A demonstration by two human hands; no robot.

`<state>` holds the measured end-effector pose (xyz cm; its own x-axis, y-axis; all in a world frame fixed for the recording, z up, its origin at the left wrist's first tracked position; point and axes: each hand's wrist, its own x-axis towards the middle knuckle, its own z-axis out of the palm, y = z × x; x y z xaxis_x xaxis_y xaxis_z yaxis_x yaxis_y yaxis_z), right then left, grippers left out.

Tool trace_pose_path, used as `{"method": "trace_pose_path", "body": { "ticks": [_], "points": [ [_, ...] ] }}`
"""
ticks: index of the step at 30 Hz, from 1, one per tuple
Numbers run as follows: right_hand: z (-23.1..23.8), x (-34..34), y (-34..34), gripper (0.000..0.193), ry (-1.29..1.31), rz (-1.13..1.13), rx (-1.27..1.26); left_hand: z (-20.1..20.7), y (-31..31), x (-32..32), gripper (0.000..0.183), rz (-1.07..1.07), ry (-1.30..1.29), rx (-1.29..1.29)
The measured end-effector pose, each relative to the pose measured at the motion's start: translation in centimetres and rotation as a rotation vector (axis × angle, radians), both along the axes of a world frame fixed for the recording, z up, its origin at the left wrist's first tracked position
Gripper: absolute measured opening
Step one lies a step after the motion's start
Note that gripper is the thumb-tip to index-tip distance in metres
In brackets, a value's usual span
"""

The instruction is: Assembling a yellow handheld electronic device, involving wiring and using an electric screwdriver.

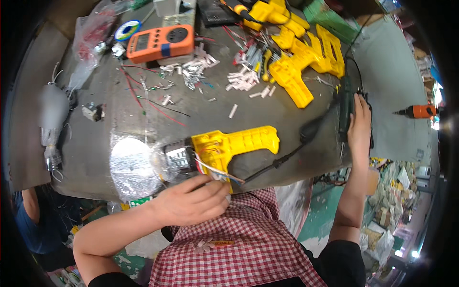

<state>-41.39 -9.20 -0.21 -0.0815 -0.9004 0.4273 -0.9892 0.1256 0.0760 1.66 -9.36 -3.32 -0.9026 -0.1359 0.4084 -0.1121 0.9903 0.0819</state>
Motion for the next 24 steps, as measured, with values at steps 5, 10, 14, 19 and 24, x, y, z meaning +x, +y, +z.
{"method": "trace_pose_path", "body": {
  "ticks": [5, 10, 14, 19, 24],
  "points": [
    [-1.3, 9.8, 3.2, 0.049, -0.229, 0.672, 0.397, 1.0, 0.0, -1.0, 0.017, 0.079, -0.064, 0.091],
    [-2.1, 9.5, 0.7, 0.022, -0.353, 0.777, 0.338, 2.2, 2.3, -3.8, 0.022, -0.143, 0.144, 0.109],
    [-1.4, 10.0, -1.5, 0.024, -0.476, 0.713, 0.294, 3.9, 0.5, -7.6, 0.039, 0.210, -0.154, 0.108],
    [-1.2, 9.5, -1.9, 0.023, -0.418, 0.784, 0.393, 2.2, -0.2, -6.7, 0.064, 0.412, -0.340, 0.330],
    [-2.9, 9.2, -1.1, 0.022, -0.356, 0.778, 0.472, 1.1, -0.4, -6.4, 0.062, 0.353, -0.328, 0.394]
  ]
}}
